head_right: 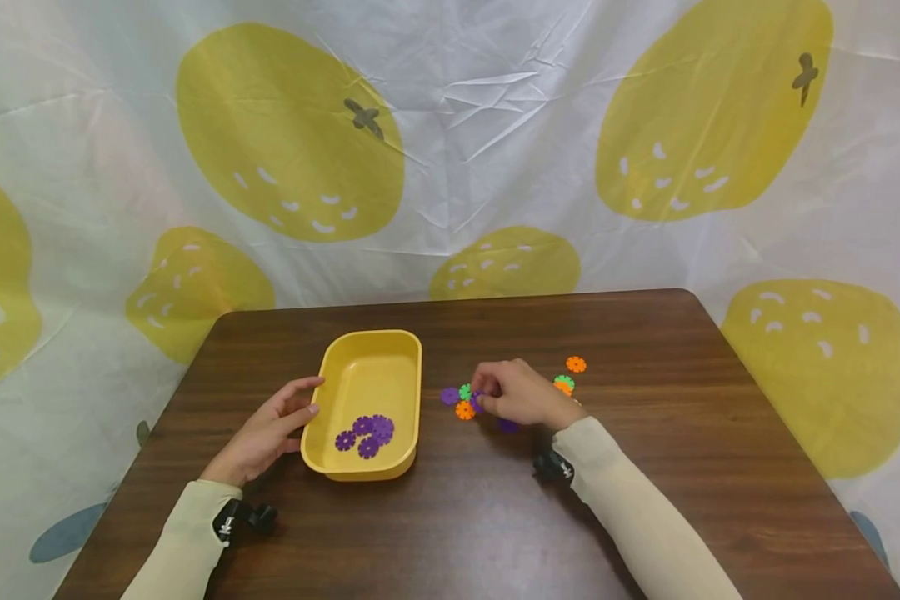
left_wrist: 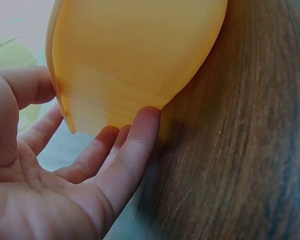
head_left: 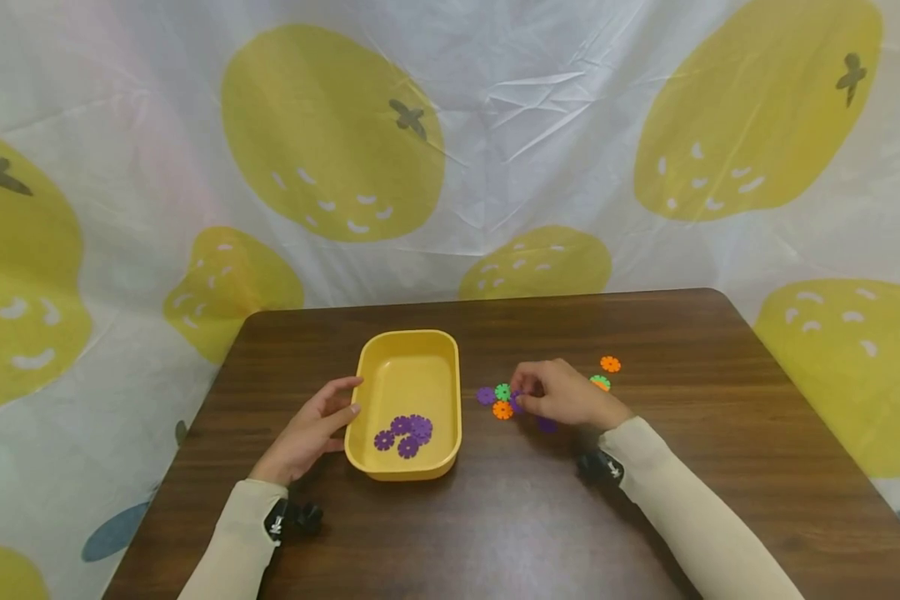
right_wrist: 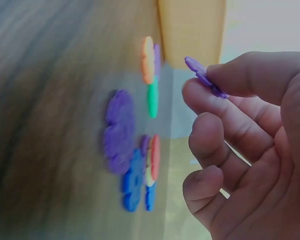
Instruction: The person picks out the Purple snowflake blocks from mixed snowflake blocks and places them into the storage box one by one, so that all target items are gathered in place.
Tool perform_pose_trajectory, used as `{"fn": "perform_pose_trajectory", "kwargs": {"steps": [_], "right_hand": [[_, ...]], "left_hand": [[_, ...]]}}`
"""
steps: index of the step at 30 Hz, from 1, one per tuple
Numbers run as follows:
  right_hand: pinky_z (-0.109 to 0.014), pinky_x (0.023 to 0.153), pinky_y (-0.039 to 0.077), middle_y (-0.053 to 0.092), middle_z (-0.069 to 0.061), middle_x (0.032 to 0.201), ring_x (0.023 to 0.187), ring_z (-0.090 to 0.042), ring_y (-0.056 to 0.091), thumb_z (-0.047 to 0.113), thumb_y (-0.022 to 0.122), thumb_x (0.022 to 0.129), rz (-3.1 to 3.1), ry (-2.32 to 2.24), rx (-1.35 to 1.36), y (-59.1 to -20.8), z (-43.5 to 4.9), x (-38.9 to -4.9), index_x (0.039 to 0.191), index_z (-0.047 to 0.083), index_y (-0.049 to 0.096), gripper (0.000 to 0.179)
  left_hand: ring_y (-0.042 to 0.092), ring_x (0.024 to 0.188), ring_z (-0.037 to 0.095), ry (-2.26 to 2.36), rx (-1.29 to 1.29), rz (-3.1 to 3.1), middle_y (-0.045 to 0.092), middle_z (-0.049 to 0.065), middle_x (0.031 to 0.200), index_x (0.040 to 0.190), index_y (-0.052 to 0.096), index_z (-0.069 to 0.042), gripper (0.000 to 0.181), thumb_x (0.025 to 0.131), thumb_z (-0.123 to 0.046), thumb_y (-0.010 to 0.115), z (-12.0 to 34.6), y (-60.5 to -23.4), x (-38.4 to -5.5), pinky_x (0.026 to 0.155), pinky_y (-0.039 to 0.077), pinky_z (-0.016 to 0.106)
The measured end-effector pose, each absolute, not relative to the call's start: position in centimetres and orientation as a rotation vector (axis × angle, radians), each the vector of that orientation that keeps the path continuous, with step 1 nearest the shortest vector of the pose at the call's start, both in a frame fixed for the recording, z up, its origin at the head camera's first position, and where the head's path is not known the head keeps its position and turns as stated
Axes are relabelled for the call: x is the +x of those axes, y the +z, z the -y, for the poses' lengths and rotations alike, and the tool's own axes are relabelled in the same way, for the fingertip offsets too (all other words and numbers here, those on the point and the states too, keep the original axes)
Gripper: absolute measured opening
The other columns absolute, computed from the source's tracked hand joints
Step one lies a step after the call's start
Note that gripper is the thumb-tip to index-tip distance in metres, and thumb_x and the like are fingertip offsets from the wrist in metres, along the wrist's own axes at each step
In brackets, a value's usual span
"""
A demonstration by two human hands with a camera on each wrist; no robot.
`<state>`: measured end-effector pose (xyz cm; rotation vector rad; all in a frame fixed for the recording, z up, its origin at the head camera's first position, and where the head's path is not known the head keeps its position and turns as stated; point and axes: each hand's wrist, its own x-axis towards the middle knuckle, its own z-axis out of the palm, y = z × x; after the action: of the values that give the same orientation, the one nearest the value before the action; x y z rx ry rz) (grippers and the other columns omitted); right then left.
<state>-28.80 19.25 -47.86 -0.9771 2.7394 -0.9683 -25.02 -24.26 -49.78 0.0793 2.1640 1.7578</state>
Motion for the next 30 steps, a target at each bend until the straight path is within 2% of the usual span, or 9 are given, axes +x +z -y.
{"fn": "perform_pose_trajectory", "kwargs": {"steps": [7, 20, 30], "right_hand": [[-0.026, 0.064, 0.052, 0.068, 0.010, 0.078, 0.068, -0.007, 0.061, 0.013, 0.078, 0.094, -2.732, -1.065, -0.952, -46.8, -18.2, -29.1, 0.103, 0.016, 0.072, 0.011], [-0.027, 0.060, 0.052, 0.067, 0.009, 0.079, 0.066, -0.011, 0.060, 0.018, 0.074, 0.100, -2.754, -1.154, -0.992, -45.1, -16.2, -29.7, 0.112, 0.020, 0.072, 0.012], [-0.028, 0.063, 0.054, 0.073, 0.005, 0.087, 0.071, -0.012, 0.062, 0.021, 0.071, 0.103, -2.713, -1.232, -1.016, -44.5, -13.6, -30.3, 0.114, 0.021, 0.071, 0.010]], "left_hand": [[0.065, 0.126, 0.033, 1.749, 0.072, -2.172, 0.052, 0.022, 0.148, 0.159, 0.043, -0.028, 0.054, 0.109, -0.030, 0.062, 24.2, -49.8, -25.1, 0.093, 0.063, 0.048], [0.063, 0.128, 0.035, 1.742, 0.070, -2.178, 0.053, 0.022, 0.148, 0.159, 0.042, -0.028, 0.053, 0.109, -0.029, 0.060, 24.0, -49.8, -25.1, 0.094, 0.063, 0.049], [0.063, 0.129, 0.035, 1.732, 0.065, -2.181, 0.052, 0.022, 0.149, 0.160, 0.041, -0.027, 0.054, 0.110, -0.029, 0.060, 24.1, -49.6, -24.9, 0.095, 0.063, 0.049]]}}
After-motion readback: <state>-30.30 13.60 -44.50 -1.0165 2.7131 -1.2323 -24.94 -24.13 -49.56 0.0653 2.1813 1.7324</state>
